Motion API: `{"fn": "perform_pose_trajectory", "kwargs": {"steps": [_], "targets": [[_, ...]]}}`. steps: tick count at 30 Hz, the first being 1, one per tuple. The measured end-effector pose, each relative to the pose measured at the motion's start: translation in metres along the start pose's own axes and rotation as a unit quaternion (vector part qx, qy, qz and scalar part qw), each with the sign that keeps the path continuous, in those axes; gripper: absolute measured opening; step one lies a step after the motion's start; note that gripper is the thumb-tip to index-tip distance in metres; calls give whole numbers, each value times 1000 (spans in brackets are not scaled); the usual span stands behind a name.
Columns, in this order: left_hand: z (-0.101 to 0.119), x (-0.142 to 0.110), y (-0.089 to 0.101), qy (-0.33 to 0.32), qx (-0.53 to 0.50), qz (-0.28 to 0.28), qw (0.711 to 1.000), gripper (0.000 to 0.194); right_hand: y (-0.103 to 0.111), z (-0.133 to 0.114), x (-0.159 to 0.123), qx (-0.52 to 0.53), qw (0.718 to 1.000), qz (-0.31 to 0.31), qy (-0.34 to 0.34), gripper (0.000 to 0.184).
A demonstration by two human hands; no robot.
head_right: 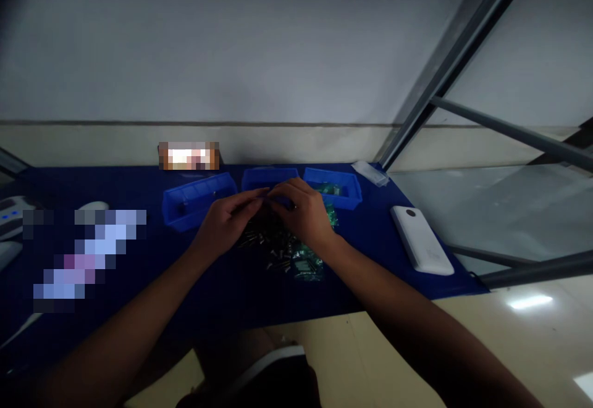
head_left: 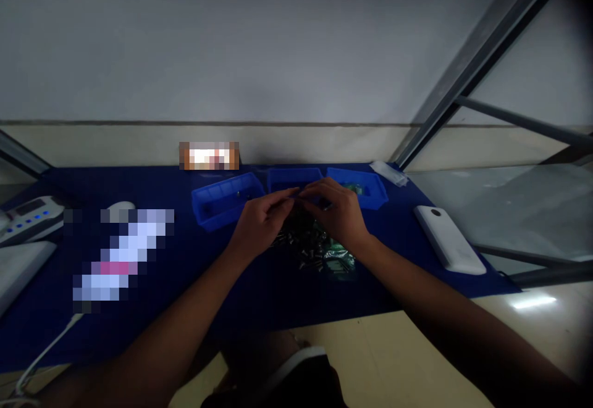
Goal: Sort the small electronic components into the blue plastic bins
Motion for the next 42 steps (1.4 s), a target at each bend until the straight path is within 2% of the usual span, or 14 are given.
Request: {"fn": "perform_pose_trajectory", "kwargs": {"steps": [3,9,15,20,24,30,36,42], "targets": [[2,0,0,-7,-3,-9,1000,34,-1,-1,0,14,1000,-1,11,14],[3,2,6,-5,-16,44,999,31,-4,-3,1,50,998,-24,10,27],[2,3,9,1,-21,73,997,28,-6,-1,0,68,997,-29,-10,26],[2,2,10,-30,34,98,994,17,-9,0,-1,69,996,-52,-4,25],[2,2,11,-39,50,96,993,16,-6,-5,0,51,998,-41,-1,24],[-1,3,9,-18,66,66,995,21,-5,-6,0,8,998,-59,36,42],[3,1,7,-23,49,71,996,21,-7,4,-3,-53,996,-61,38,30],[12,-2,7,-36,76,100,991,25,-7,5,-3,-68,995,-76,14,23]]}}
Point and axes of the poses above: each hand's wrist, its own x-axis towards the middle knuckle, its own y-axis out of the back of the hand, z = x × y, the point moved 3 cm from there along x, towards the middle knuckle, and after that the axes turned 13 degrees about y, right-handed, at the moved point
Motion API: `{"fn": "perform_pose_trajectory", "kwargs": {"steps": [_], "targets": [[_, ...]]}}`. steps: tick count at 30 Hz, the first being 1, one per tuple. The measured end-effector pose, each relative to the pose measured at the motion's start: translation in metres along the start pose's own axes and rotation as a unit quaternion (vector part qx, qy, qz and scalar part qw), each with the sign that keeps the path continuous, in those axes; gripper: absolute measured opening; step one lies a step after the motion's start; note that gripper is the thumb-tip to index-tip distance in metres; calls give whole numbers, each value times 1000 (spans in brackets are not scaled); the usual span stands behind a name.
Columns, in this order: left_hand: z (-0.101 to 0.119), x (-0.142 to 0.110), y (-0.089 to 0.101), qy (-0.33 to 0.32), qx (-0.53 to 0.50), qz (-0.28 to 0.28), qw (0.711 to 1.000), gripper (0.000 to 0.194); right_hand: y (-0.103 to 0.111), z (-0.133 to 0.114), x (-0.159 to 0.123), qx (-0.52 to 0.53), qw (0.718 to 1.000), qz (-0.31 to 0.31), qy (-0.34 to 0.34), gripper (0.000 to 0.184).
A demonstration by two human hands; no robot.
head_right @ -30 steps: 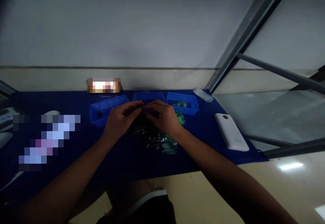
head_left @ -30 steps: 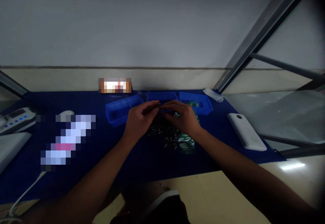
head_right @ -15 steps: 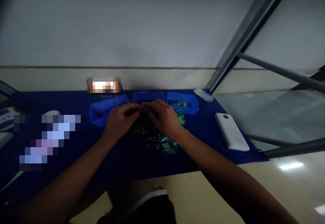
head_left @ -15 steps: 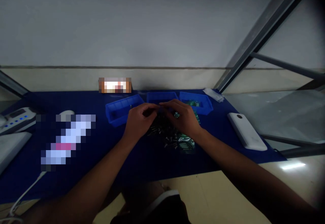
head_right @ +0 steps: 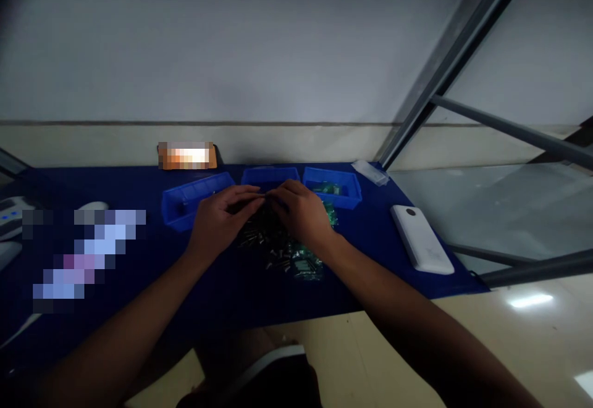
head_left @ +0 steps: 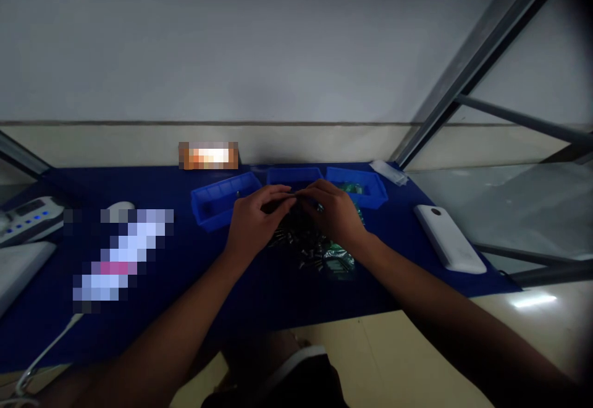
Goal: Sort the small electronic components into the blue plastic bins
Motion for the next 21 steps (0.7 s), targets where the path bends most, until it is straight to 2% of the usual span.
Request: {"fn": "perform_pose_trajectory", "kwargs": {"steps": [4,7,10,15,21], "targets": [[2,-1,1,7,-17,9,1000,30,-2,2,-1,-2,1000,-15,-21,20],[1,-2,-1,28,-65,-22,997,36,-2,2,0,12,999,-13,-28,18],[0,-3,-4,25,-75,-48,996,36,1,3,3,42,998,21,-35,19],[5,-6,-7,-74,52,-54,994,16,7,12,5,45,993,52,-99,19],[5,-10,-15,-167,89,-95,977,18,11,20,4,-37,991,70,-104,37]]}}
Point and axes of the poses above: each hand's wrist, its own x-axis towards the middle knuckle, its own y-axis out of the back of the hand, z = x × y, the point moved 3 cm from there along x, towards the middle knuckle, and after that the axes turned 13 degrees about y, right-handed, at the moved point
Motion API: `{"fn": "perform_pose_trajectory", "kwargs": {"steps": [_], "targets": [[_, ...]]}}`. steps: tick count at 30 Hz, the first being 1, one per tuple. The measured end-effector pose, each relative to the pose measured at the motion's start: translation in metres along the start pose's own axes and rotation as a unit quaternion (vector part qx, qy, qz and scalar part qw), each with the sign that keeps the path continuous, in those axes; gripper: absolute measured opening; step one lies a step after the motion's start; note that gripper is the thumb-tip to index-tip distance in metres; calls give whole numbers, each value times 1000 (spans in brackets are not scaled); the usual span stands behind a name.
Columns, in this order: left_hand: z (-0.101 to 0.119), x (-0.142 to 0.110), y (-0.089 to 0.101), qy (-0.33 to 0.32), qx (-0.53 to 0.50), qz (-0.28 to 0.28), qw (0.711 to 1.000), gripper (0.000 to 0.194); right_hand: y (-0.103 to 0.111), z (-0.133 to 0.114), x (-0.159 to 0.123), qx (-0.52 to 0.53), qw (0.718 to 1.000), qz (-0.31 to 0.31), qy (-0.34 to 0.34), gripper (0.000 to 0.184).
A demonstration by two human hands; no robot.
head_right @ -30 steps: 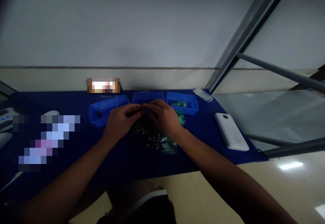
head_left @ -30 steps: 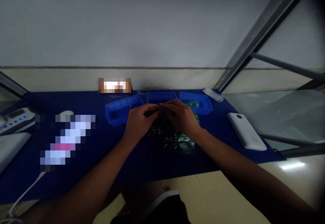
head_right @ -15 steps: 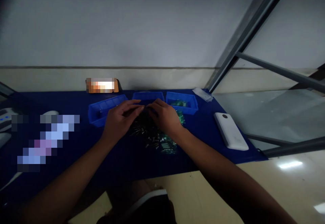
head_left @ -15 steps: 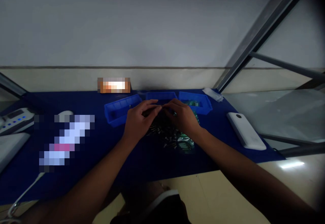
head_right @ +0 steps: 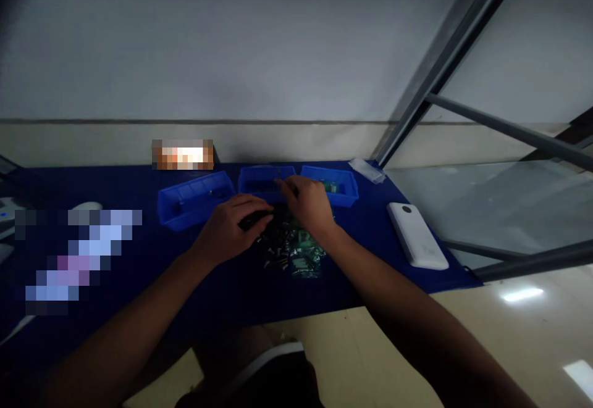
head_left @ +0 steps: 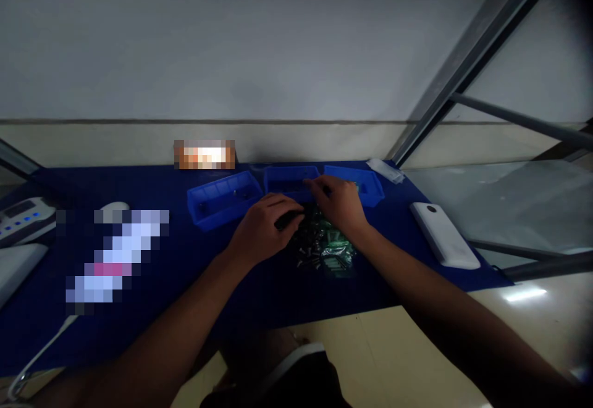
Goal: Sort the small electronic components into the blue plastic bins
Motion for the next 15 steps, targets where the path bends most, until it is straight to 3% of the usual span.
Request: {"fn": "perform_pose_trajectory", "kwargs": {"steps": [4,7,15], "targets": [[6,-6,-11,-66,33,-100,992,31,1,-4,1,-22,1000,-2,4,43],[8,-11,-17,-72,66,-152,984,49,2,-10,1,-12,1000,-11,7,40],[-1,-8,-20,-40,113,-134,984,19,1,-15,0,8,1000,-29,3,34]]}}
Point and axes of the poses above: each hand's wrist, its own x-axis towards the middle knuckle, its own y-axis out of the back of the hand, z = x × y, the point moved 3 cm from there along x, towards the middle knuckle, and after that the axes turned 13 degrees about y, right-handed, at the moved point
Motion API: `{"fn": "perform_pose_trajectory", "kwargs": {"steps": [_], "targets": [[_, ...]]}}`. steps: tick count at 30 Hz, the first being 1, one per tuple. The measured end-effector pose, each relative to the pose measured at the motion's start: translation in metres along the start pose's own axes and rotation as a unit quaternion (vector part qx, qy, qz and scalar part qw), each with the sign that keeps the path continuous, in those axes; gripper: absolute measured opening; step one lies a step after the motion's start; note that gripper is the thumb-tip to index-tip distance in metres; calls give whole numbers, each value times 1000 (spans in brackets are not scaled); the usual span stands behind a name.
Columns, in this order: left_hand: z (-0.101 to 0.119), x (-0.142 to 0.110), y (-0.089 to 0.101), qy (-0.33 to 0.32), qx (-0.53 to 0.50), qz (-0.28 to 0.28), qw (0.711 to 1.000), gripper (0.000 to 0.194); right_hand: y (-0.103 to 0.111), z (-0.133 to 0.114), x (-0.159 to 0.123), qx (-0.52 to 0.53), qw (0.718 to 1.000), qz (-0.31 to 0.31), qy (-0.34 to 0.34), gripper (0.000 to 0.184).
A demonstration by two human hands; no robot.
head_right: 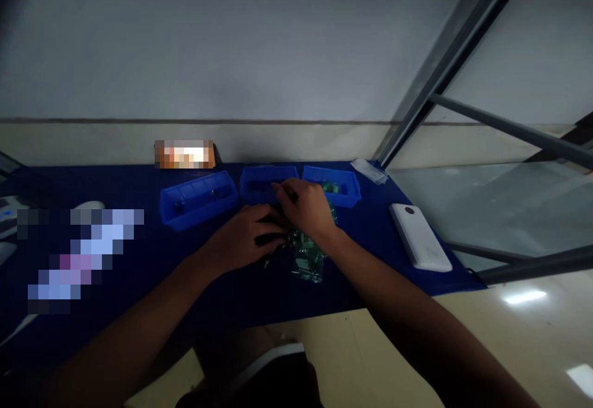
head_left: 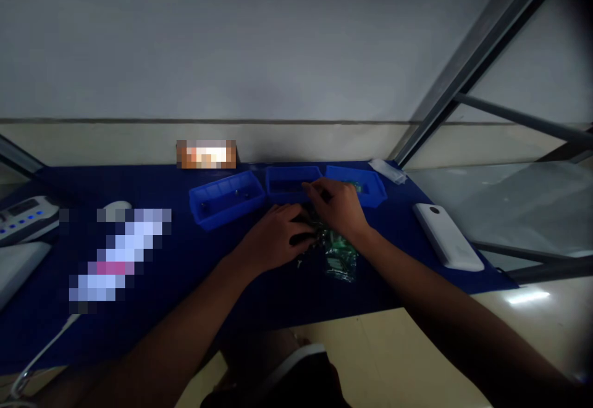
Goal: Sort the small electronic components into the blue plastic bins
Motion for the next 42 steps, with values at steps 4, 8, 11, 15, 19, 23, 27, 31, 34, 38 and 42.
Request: {"fn": "perform_pose_trajectory", "kwargs": {"steps": [4,8,11,15,19,23,27,31,34,38,42], "targets": [[-6,2,0,4,2,15,1000,14,-1,0,0,8,1000,-1,8,35],[-12,3,1,3,3,35,999,12,0,1,0,7,1000,2,13,37],[-14,3,2,8,0,51,999,12,0,0,1,8,1000,1,12,37],[-14,3,4,26,-17,64,997,15,1,-1,1,8,1000,0,7,36],[-13,3,5,22,-36,61,997,17,-1,-1,0,14,1000,-3,8,33],[-13,4,4,22,-39,53,998,15,-2,0,0,32,999,-13,20,27],[-13,5,7,48,-90,57,993,17,-1,-1,-1,34,999,-11,24,24],[-10,6,16,69,-148,89,983,19,0,-2,-1,34,999,-3,30,22],[-13,6,25,110,-153,139,972,18,1,-4,-1,66,996,1,51,15],[-23,4,31,173,-177,189,950,14,-1,-6,-1,135,986,-42,87,18],[-32,4,28,200,-259,194,925,14,-3,-5,-1,156,982,-58,87,24]]}}
Point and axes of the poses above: each hand's wrist, its own x-axis towards the middle knuckle, its own y-axis out of the back of the hand, z = x × y, the point moved 3 cm from there along x, towards the middle knuckle, and after that the axes turned 13 degrees about y, right-handed, at the moved point
